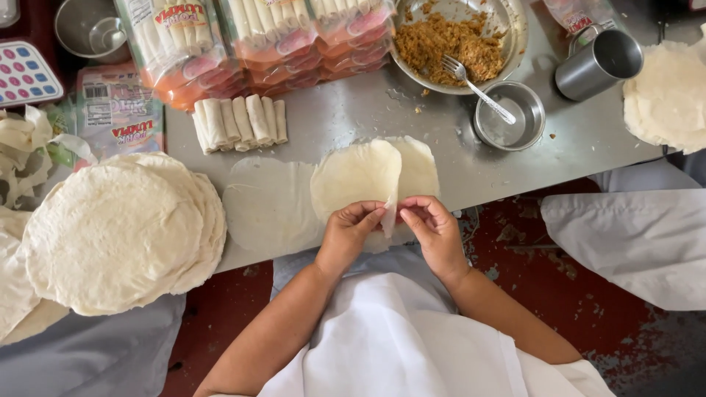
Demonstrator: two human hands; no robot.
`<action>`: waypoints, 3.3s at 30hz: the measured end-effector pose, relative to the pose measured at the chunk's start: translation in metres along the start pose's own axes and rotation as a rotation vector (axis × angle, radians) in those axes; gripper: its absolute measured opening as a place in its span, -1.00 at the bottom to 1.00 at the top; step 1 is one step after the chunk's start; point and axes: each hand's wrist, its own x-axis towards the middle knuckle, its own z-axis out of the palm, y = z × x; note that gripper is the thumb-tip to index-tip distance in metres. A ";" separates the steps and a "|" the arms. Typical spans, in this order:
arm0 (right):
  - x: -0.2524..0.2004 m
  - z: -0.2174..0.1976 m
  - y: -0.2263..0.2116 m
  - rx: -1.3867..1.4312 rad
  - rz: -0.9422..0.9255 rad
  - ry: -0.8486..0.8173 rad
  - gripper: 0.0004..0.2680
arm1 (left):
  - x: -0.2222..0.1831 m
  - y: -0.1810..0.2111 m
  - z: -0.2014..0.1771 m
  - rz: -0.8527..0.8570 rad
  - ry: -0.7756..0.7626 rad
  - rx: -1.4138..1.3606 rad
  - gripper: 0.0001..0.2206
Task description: A person is seen preparing lumpia by peeling thin wrappers from a stack, placing meat filling on them using a fork, and rolling them tightly on a stainless steel table.
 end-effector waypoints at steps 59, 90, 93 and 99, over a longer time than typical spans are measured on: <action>0.027 0.006 0.012 -0.125 0.010 0.101 -0.85 | 0.012 -0.002 -0.044 0.243 0.305 0.042 -0.78; 0.045 0.085 -0.018 0.015 -0.172 -0.411 -0.57 | -0.029 0.099 -0.098 0.404 0.219 -0.084 -0.45; 0.034 0.081 0.022 0.131 -0.067 -0.408 -0.49 | 0.014 0.034 -0.084 0.303 0.149 -0.145 -0.44; 0.037 0.060 0.026 0.209 0.019 -0.339 -0.50 | -0.016 0.049 -0.048 0.154 0.135 -0.078 -0.54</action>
